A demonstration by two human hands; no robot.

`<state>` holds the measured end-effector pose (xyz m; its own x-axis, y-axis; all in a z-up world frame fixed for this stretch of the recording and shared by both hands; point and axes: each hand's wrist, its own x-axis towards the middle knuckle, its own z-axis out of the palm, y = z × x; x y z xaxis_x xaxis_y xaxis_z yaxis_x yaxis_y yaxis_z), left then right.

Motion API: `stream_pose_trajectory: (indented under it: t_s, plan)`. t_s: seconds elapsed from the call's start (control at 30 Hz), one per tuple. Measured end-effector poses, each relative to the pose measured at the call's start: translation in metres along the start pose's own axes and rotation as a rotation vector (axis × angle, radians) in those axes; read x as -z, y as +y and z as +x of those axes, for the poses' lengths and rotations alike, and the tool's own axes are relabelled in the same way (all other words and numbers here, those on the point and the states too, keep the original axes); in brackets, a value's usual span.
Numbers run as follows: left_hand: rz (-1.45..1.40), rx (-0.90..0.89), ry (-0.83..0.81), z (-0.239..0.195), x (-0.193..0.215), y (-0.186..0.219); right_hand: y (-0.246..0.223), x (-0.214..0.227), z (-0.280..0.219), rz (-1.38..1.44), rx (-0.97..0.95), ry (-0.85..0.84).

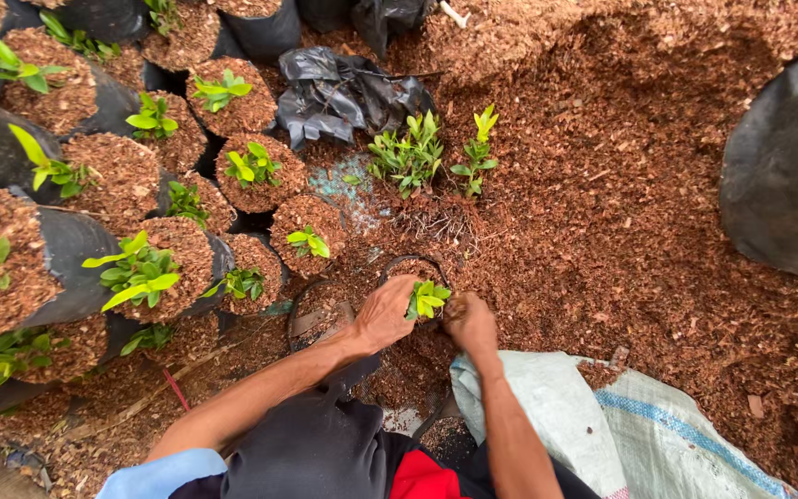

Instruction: The person places small plants into black plastic bags and fills them with mulch-like soil by hand, working on the ground next to a large pile of planting material.

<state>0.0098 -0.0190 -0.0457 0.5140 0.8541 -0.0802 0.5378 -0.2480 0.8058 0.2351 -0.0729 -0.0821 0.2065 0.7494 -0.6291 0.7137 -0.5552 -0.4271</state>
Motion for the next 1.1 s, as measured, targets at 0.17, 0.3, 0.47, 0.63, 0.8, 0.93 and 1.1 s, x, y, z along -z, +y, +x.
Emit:
stream_pose_trajectory:
  t_s: [0.17, 0.3, 0.47, 0.63, 0.8, 0.93, 1.1]
  plan:
    - [-0.002, -0.113, 0.011, -0.015, -0.012, -0.016, -0.057, 0.088, -0.018, 0.347, -0.019, -0.088]
    - [0.183, -0.266, 0.117, -0.009, -0.003, -0.009, -0.127, 0.12, -0.039, 0.307, 0.036, -0.213]
    - [0.174, -0.308, 0.122, -0.015, 0.021, 0.002, -0.137, 0.112, -0.041, 0.262, 0.478, -0.329]
    - [0.267, -0.347, 0.089, -0.013, 0.025, -0.002, -0.114, 0.081, -0.038, 0.235, 0.201, -0.274]
    - [0.135, -0.282, 0.088, -0.011, 0.02, -0.007, -0.109, 0.05, -0.049, 0.065, -0.013, -0.051]
    - [0.14, -0.119, -0.015, -0.008, 0.017, -0.007, -0.101, 0.014, -0.042, -0.099, 0.232, 0.224]
    - [0.103, -0.095, 0.009, -0.002, 0.02, -0.008, -0.073, 0.029, -0.037, 0.19, 0.308, 0.249]
